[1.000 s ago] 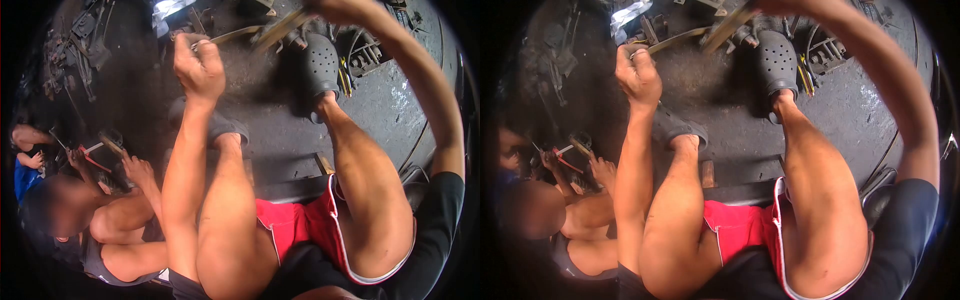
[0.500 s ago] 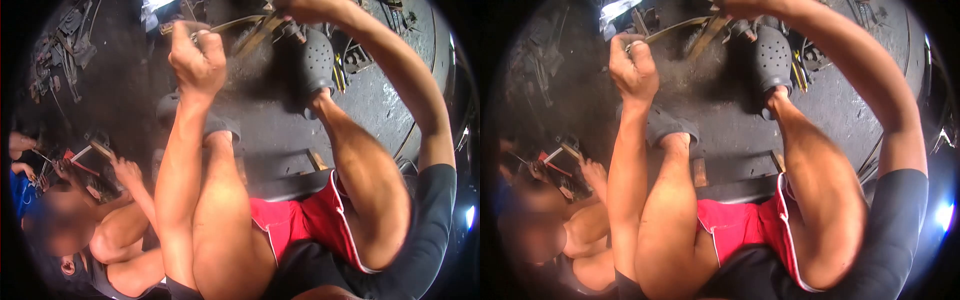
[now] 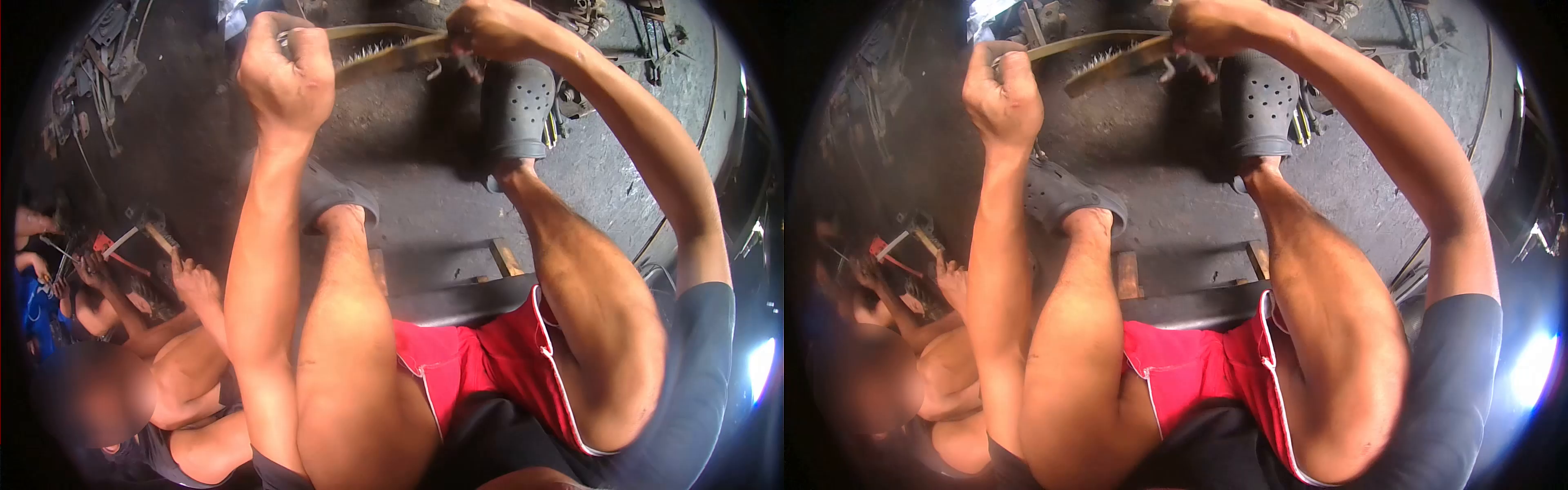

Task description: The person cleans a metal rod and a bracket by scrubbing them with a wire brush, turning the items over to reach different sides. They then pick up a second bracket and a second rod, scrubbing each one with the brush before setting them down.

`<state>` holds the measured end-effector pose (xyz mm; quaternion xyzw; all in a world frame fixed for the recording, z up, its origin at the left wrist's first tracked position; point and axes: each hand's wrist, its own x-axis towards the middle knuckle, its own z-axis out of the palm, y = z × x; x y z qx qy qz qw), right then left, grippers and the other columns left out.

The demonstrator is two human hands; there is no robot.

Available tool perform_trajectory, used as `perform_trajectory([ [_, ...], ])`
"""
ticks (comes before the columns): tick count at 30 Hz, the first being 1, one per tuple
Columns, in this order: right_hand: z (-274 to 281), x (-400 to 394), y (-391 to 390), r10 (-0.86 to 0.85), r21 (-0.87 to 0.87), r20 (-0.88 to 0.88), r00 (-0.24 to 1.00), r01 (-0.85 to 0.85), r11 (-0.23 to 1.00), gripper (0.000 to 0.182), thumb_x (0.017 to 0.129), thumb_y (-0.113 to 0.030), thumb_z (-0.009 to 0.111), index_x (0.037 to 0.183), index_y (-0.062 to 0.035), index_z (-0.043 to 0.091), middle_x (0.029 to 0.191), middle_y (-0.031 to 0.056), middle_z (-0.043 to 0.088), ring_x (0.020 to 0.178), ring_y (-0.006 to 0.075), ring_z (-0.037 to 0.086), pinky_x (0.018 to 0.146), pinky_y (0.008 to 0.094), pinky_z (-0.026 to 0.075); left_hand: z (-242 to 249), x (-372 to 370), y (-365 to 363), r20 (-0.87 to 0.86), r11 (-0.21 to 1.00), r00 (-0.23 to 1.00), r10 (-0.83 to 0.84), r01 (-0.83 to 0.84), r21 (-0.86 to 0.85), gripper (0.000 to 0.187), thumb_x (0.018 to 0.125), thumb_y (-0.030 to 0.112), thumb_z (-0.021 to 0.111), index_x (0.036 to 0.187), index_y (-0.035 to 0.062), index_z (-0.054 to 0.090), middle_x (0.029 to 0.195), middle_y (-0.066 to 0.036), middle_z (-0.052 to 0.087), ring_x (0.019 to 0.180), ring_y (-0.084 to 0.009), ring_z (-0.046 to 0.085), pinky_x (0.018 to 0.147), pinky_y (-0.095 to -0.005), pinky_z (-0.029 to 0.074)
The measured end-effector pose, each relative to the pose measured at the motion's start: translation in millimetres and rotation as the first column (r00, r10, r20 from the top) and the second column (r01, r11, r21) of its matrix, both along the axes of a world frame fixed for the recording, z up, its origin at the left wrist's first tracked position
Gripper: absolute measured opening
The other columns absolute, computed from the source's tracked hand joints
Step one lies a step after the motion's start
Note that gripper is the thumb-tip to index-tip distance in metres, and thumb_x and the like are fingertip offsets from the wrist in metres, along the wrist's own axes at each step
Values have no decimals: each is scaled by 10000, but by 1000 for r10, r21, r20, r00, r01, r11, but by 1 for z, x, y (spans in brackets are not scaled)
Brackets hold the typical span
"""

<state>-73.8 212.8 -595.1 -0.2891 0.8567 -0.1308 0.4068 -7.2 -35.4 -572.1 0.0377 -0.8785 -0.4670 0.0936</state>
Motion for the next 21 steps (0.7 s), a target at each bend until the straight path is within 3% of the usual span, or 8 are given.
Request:
perform_trajectory([
  [6,-29,16,32,62,-330,-67,996,-80,941,189,818,-201,614,881,-44,699,804,167,684,746,358,660,674,437,535,-3,5,-1,52,992,997,-60,66,-112,166,859,145,553,840,-6,619,712,-123,628,655,-232,602,644,-343,488],
  [8,8,5,41,36,-204,-11,999,-38,978,157,814,-180,639,859,-41,696,778,158,676,715,349,656,653,427,533,-6,7,1,15,985,998,-64,66,-158,167,858,146,555,838,-9,616,722,-135,634,666,-247,606,655,-349,491],
  [11,35,-9,71,199,-140,-323,925,-254,957,106,792,-178,672,787,-77,705,741,134,663,678,335,635,602,404,517,-10,6,2,-9,987,996,-89,87,-138,176,856,151,555,826,-13,610,727,-145,635,665,-261,604,665,-359,491],
  [14,52,-14,72,62,65,-235,970,-48,997,112,794,-185,669,789,-80,707,741,129,663,678,331,631,597,406,514,-7,5,0,-10,986,995,-100,97,-136,176,849,147,556,809,-18,604,729,-151,636,674,-271,605,675,-365,491],
  [16,23,-22,72,92,-150,-237,967,-130,980,132,790,-206,677,775,-77,702,746,129,664,691,326,636,596,411,511,-3,10,5,33,992,997,-73,76,-101,175,845,145,556,810,-19,605,729,-152,635,681,-271,606,681,-367,492],
  [17,2,-25,66,301,-168,-454,839,-413,895,178,784,-254,685,748,-80,698,715,119,661,667,321,640,586,411,511,1,11,9,67,997,997,-49,53,-62,173,840,143,557,811,-20,606,729,-154,635,688,-270,607,687,-370,493],
  [18,12,-19,37,133,-46,-313,940,-155,987,199,750,-295,695,703,-102,690,671,109,652,624,309,640,566,411,509,2,13,11,60,997,997,-53,56,-60,173,840,143,557,811,-20,606,729,-154,635,688,-270,607,687,-370,493],
  [21,-20,11,-7,258,49,-129,958,-254,966,243,702,-356,716,659,-118,684,654,108,659,620,284,660,559,406,513,-3,14,12,-55,995,996,-74,70,-71,153,797,144,608,775,-5,582,693,-170,625,630,-324,614,630,-385,501],
])
